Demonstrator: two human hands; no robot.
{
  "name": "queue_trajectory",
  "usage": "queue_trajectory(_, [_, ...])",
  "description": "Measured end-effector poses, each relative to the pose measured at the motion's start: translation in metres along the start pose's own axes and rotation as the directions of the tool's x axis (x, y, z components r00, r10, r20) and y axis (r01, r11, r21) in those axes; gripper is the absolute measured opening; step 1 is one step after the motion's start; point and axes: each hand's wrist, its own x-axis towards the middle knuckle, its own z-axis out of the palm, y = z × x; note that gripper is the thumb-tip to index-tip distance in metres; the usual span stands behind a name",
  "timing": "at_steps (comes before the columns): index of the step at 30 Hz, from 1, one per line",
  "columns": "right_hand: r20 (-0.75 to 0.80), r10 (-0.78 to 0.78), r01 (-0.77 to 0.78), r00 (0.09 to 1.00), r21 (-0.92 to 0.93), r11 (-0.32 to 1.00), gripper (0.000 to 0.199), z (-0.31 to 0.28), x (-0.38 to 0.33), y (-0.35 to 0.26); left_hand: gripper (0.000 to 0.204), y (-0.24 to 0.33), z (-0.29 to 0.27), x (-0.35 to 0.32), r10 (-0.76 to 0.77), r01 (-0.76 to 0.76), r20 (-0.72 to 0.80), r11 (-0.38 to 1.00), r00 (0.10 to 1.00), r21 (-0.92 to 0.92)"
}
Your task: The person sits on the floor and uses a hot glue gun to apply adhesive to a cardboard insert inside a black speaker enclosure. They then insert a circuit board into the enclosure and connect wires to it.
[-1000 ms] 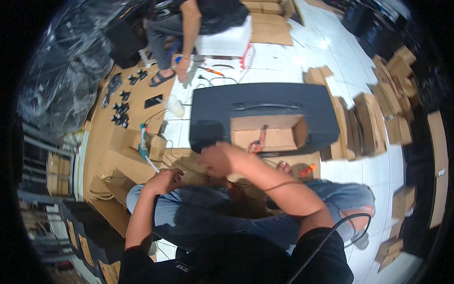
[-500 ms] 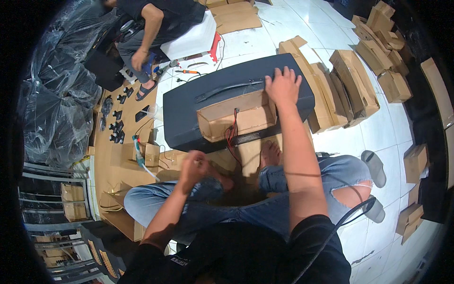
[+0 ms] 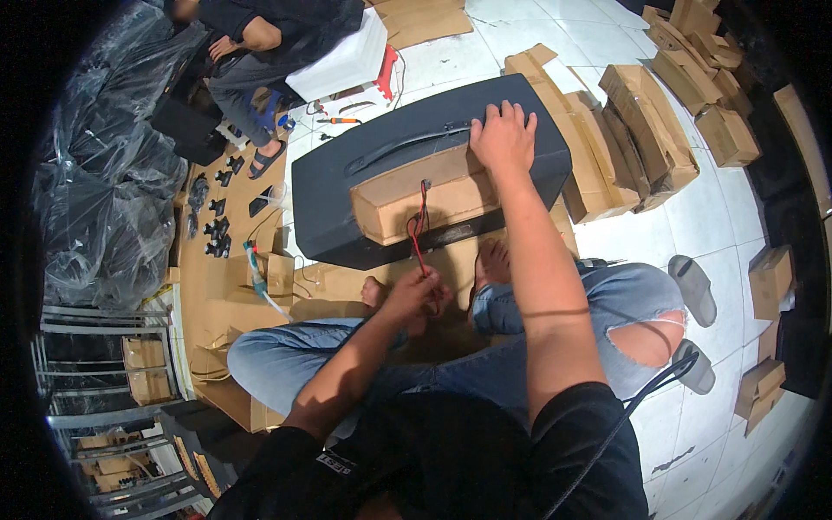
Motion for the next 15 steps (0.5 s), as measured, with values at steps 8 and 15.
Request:
queue_trajectory(8, [0.014, -0.075, 0.074, 0.997, 0.031, 0.997, 0.046, -0.002, 0.004, 0.003, 0.053, 0.138, -0.025, -0.11, 0.194, -0.215, -0.273, 0.975, 0.942, -0.051])
queue_trajectory(15, [0.298, -0.178, 0.129, 0.938, 0.178, 0.976, 0.052, 0.004, 0.018, 0.043, 0.046, 0.193, -0.038, -0.167, 0.337, -0.258, -0.24, 0.916, 0.91, 0.307])
